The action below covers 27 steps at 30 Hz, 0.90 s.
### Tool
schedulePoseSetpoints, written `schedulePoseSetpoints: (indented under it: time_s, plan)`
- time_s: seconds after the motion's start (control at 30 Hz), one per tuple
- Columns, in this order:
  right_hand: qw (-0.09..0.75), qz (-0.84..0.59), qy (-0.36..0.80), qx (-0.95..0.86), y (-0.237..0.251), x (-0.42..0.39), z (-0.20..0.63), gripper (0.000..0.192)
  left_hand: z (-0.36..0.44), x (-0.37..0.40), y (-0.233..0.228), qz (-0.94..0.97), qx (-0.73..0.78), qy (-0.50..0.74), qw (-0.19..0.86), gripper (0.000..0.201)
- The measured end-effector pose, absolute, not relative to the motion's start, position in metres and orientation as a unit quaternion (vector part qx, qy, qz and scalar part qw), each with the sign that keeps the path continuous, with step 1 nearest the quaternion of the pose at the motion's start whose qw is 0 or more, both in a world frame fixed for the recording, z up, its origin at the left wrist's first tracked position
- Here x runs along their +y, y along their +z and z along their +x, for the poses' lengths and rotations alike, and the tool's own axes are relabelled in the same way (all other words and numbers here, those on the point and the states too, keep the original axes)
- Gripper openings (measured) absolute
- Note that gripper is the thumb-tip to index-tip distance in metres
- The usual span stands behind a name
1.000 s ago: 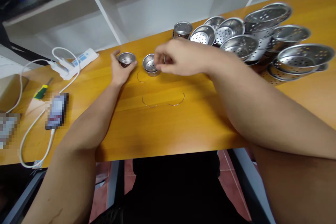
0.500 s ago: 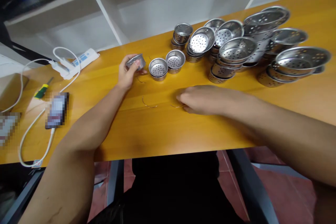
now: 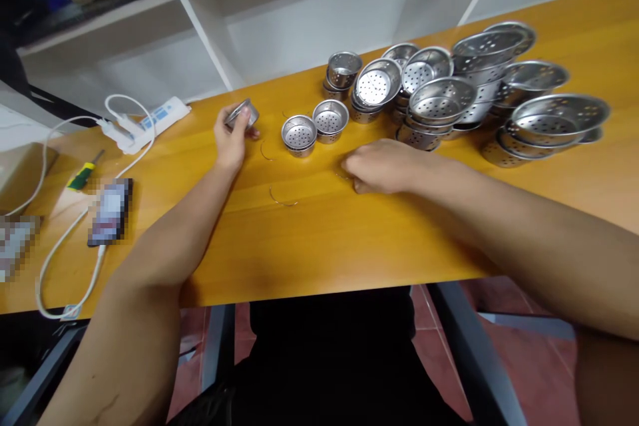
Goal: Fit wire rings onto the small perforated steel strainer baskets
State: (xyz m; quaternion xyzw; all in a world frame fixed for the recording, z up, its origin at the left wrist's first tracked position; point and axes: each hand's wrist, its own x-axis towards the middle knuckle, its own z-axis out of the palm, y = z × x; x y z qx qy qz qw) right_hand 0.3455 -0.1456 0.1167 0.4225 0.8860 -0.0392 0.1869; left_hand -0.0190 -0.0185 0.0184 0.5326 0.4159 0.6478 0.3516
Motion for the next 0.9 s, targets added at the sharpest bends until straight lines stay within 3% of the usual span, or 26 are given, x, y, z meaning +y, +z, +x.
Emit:
schedulePoseSetpoints:
  time_s: [0.1, 0.33, 0.5, 0.67, 0.8, 0.9]
  plan:
    - [0.182, 0.405, -0.039, 0.895, 0.116, -0.140, 0.350, 0.004, -0.017, -0.019, 0.016, 0.546, 0.411, 0.640, 0.351, 0.088]
    - [0.130, 0.410, -0.117, 0.895, 0.120, -0.146, 0.356, 0.027, -0.025, -0.011, 0.000, 0.604, 0.394, 0.613, 0.321, 0.089]
    - [0.062, 0.385, -0.176, 0.904, 0.110, -0.137, 0.367, 0.021, -0.030, -0.001, -0.011, 0.635, 0.389, 0.615, 0.258, 0.105]
    - [-0.044, 0.362, -0.243, 0.899, 0.118, -0.130, 0.366, 0.021, -0.034, 0.010, -0.018, 0.660, 0.387, 0.616, 0.190, 0.120]
    - [-0.184, 0.361, -0.273, 0.872, 0.138, -0.141, 0.345, 0.010, -0.032, 0.006, -0.015, 0.687, 0.347, 0.620, 0.149, 0.113]
    - [-0.263, 0.369, -0.315, 0.834, 0.144, -0.157, 0.325, 0.023, -0.025, -0.009, -0.005, 0.709, 0.342, 0.600, 0.139, 0.104]
